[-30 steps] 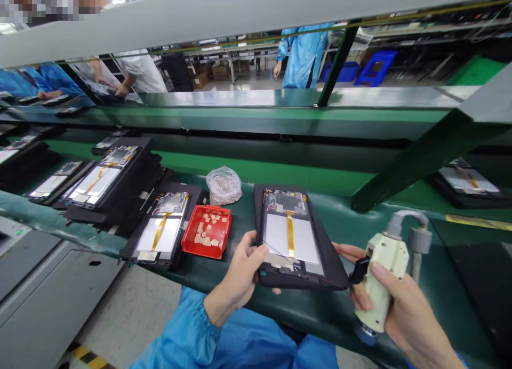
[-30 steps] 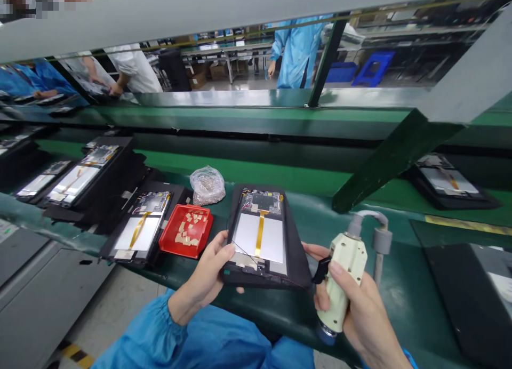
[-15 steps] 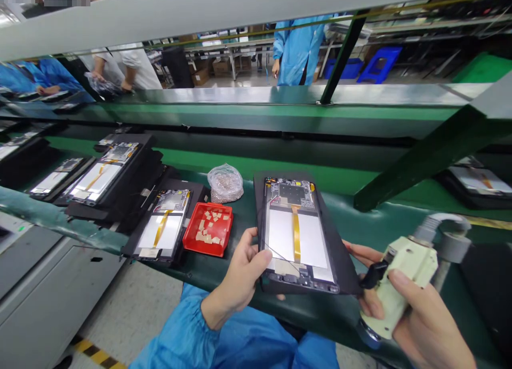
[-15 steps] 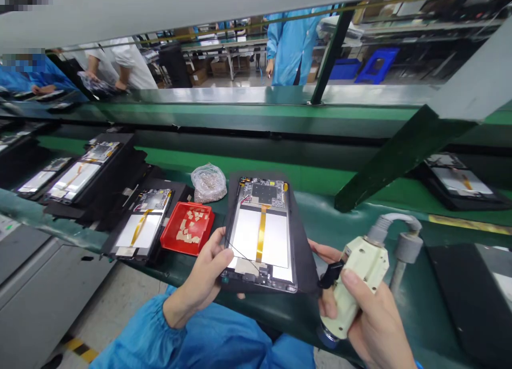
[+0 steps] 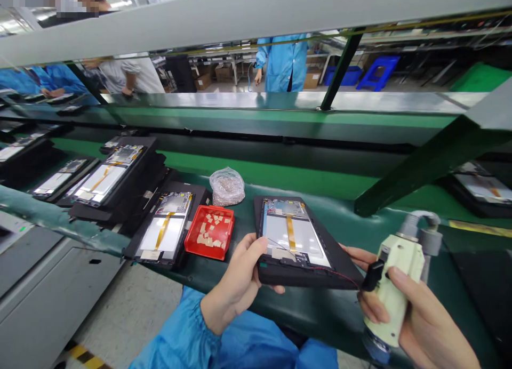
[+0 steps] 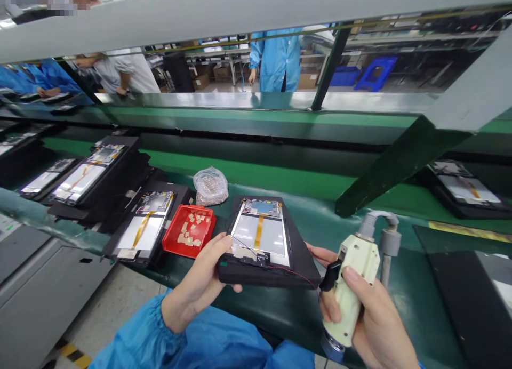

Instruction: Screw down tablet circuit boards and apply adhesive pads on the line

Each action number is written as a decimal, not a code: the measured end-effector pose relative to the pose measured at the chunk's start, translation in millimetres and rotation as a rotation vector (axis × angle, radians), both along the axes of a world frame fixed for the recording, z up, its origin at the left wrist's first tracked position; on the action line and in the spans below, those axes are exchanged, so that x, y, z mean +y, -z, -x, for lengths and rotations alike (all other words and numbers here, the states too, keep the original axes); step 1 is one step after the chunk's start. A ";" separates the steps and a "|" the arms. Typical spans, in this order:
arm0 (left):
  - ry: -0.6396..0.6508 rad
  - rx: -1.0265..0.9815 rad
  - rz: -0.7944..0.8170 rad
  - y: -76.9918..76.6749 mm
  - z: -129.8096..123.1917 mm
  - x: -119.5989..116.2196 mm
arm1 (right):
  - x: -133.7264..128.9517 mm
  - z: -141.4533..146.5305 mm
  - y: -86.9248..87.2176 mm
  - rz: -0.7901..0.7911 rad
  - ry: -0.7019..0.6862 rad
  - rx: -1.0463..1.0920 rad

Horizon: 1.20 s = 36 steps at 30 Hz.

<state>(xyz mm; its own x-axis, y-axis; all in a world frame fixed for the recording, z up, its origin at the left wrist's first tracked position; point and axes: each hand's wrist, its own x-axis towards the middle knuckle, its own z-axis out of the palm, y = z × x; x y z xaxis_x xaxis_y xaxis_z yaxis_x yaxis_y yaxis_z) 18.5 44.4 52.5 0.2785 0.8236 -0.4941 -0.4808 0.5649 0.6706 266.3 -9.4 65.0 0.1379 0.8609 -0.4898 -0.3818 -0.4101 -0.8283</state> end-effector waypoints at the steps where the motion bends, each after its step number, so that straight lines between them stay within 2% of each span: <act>1: 0.001 0.003 0.004 -1.0 0.3 0.0 | -0.3 0.2 -0.5 -0.006 0.002 0.005; 4: 0.004 0.000 -0.004 -0.1 2.0 0.3 | -1.4 -0.6 0.1 -0.026 0.012 -0.008; 7: 0.045 -0.004 -0.055 9.5 5.5 3.1 | -2.0 -0.6 9.7 -0.063 0.003 -0.048; 9: 0.099 0.009 -0.111 21.6 8.7 5.9 | -2.5 2.1 23.7 -0.081 0.012 -0.132; 12: 0.139 0.058 -0.176 44.4 13.6 7.4 | -5.2 9.5 53.7 -0.028 -0.012 -0.387; 15: 0.102 0.133 -0.195 63.2 17.0 2.4 | -9.9 15.7 83.0 0.048 -0.106 -0.588; 18: 0.025 0.186 -0.180 71.6 16.4 -8.0 | -12.5 18.0 99.6 0.085 -0.162 -0.666; 23: 0.078 0.206 -0.012 73.5 9.0 -24.7 | -9.9 20.6 99.5 0.118 -0.202 -0.725; 27: 0.084 0.176 0.021 80.4 9.5 -29.6 | -8.3 21.2 95.1 0.183 -0.221 -0.736; 30: 0.090 0.110 0.016 89.4 12.3 -32.5 | -10.4 19.9 96.2 0.229 -0.220 -0.725; 33: 0.040 0.111 -0.014 97.3 12.0 -36.9 | -14.5 19.3 97.4 0.249 -0.204 -0.691; 36: -0.042 0.192 -0.144 98.3 9.5 -41.4 | -17.3 18.5 95.8 0.236 -0.173 -0.657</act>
